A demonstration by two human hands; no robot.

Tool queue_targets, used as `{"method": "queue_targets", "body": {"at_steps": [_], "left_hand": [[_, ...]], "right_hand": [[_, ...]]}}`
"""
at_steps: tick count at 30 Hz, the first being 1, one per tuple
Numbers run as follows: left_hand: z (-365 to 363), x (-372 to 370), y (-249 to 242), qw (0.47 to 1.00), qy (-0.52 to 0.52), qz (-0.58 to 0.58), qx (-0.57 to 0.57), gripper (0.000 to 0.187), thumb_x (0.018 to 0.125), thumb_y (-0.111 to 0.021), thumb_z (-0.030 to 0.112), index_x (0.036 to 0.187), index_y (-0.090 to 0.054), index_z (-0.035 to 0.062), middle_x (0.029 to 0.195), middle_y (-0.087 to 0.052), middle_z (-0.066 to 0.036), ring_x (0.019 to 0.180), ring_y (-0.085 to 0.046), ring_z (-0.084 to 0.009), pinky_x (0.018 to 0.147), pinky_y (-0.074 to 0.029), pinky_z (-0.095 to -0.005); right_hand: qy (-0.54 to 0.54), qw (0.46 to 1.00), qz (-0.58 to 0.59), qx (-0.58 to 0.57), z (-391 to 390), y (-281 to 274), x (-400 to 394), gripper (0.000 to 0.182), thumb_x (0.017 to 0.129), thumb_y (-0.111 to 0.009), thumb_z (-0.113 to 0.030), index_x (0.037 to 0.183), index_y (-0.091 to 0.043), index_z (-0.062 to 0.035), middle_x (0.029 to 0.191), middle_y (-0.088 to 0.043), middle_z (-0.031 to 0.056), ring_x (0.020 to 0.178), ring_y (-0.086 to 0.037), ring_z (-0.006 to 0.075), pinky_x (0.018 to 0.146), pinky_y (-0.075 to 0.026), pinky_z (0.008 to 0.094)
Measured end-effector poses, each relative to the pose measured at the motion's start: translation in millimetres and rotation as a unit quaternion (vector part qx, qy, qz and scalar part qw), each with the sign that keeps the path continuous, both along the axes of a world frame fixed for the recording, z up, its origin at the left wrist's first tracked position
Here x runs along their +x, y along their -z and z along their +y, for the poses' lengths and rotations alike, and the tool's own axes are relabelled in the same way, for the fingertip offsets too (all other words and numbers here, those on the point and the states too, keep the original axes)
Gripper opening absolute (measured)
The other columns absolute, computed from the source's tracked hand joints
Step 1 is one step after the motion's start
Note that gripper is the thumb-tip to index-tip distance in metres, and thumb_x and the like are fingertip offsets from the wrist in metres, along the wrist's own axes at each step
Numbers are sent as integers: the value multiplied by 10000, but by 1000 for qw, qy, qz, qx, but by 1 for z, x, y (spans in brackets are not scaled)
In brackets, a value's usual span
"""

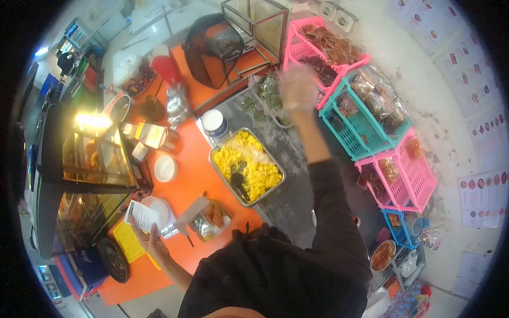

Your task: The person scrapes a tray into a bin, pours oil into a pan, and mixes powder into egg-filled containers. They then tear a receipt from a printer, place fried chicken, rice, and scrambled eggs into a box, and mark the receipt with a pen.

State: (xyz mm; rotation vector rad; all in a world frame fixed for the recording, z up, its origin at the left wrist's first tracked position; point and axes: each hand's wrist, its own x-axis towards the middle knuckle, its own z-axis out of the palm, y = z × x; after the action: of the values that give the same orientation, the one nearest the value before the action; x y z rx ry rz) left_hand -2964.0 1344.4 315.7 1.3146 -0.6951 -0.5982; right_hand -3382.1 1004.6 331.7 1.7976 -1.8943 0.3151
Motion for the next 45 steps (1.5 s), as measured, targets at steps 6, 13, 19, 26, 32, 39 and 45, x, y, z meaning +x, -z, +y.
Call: {"method": "queue_targets", "body": {"at_steps": [6,13,19,26,32,39,45], "left_hand": [[-39,-17,4,998,35,59,-3,822,688,-574,-174,1434,-297,36,1470,-286,-110,1333,-317,-246,1084,-287,-379],[-41,-5,12,998,27,-53,23,851,660,-654,-61,1431,-303,23,1469,-255,-124,1337,-302,-263,1092,-268,-390],[-4,9,1,996,-31,67,-43,871,670,-632,-168,1435,-281,56,1411,-364,-125,1267,-411,-223,1008,-407,-334],[55,9,-5,997,-36,66,-34,757,697,-598,-172,1389,-388,50,1396,-400,-123,1252,-436,-218,1011,-409,-332],[89,-33,15,965,-139,-219,43,699,787,-616,-12,1413,-306,10,1433,-336,-154,1335,-319,-285,1087,-276,-398],[54,-139,30,910,70,-402,79,892,664,-755,227,1395,-303,-10,1427,-310,-226,1307,-289,-443,1062,-197,-517],[0,-182,29,898,89,-431,-10,839,679,-724,130,1397,-311,-7,1392,-341,-231,1237,-344,-431,1030,-268,-491]], "right_hand": [[232,953,-91,173,-57,-82,-109,336,843,-605,-341,1057,-648,-87,1037,-653,175,998,-626,304,875,-488,378],[166,984,-23,55,-69,-44,-148,307,867,-589,-304,991,-652,-31,935,-661,165,836,-616,298,777,-482,366],[-360,660,-483,450,108,-1,39,292,867,-620,-214,1081,-659,-18,962,-658,63,870,-602,157,769,-469,317],[-505,617,-261,545,286,130,240,290,864,-517,-189,1111,-624,-82,913,-658,156,869,-640,313,769,-501,400],[-402,757,-93,507,278,125,266,262,888,-522,-211,1077,-612,-53,914,-652,175,843,-639,304,731,-505,402],[-195,268,-898,290,255,100,241,521,902,-508,-249,1373,-347,-94,1244,-487,127,1082,-539,275,874,-469,428],[-130,195,-960,152,226,71,193,600,915,-518,-351,1428,-253,-187,1381,-346,106,1291,-321,268,1002,-312,561]]}}
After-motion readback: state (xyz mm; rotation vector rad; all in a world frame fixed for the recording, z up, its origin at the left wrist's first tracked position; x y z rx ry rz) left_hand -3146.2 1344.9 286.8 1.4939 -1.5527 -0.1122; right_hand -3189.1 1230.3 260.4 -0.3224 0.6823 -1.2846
